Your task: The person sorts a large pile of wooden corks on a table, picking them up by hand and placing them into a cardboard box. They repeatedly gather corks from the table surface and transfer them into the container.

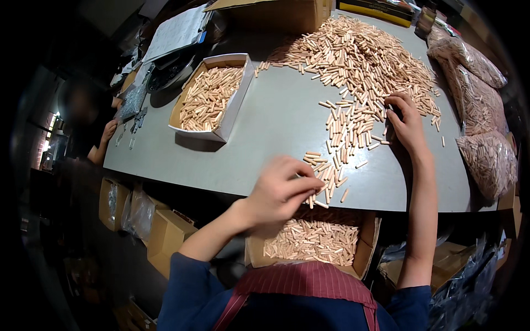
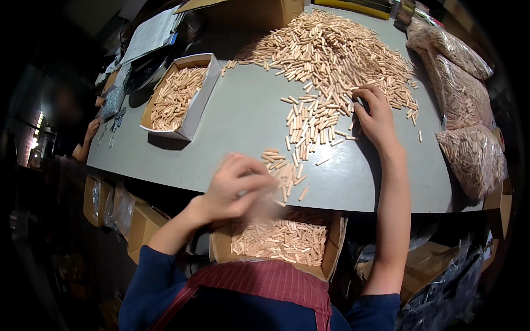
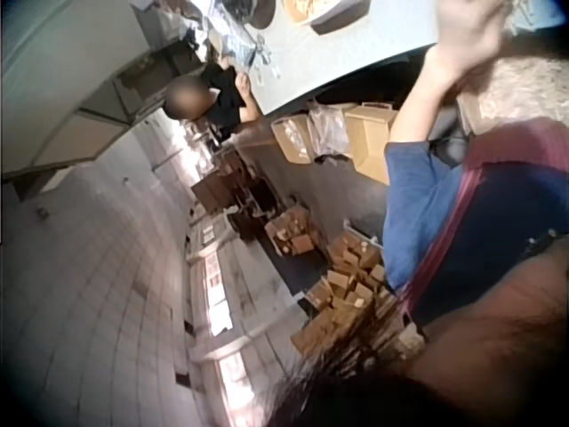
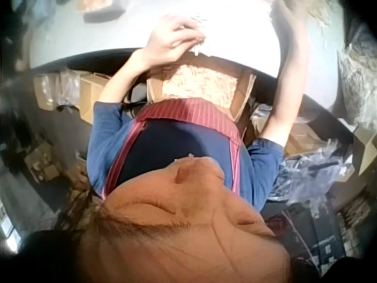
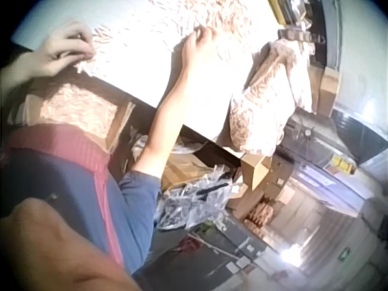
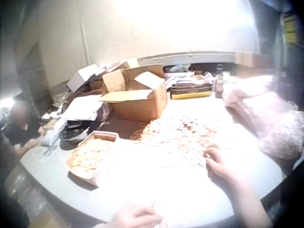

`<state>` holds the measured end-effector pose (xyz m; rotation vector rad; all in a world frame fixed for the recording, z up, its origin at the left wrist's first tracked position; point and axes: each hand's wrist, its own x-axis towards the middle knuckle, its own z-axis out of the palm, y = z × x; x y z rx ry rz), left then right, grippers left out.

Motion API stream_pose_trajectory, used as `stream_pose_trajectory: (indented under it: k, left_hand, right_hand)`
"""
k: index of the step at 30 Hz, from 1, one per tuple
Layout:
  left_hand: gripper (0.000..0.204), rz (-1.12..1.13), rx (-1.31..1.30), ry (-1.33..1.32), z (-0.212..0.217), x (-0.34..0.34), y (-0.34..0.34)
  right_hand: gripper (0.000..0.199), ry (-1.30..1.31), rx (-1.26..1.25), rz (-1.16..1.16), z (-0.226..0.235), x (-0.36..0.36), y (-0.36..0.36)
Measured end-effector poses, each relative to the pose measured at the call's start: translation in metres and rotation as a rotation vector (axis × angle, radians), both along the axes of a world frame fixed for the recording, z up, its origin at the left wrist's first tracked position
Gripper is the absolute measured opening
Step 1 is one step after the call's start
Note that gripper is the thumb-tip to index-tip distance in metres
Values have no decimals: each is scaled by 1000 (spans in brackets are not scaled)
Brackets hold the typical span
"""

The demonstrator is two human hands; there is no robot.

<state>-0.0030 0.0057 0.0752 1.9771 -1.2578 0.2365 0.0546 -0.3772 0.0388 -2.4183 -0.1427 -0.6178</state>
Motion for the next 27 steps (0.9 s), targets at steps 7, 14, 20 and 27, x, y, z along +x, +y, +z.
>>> stream_pose_trajectory:
  k: [7, 14, 20, 27]
  left_hand:
    - [21, 107, 113, -120, -4, -34, -63]
    - [15, 95, 135, -143, -16, -28, -61]
    - [6, 276, -43, -31, 8, -2, -25]
    - [25, 893, -60, -482, 74, 72, 55]
  right_hand:
    - [27, 8, 24, -8, 2, -1, 2]
    - [26, -44, 33, -9, 4, -1, 7]
    - [32, -39, 17, -51, 2, -1, 8]
    - [39, -7, 78, -23, 0, -1, 5]
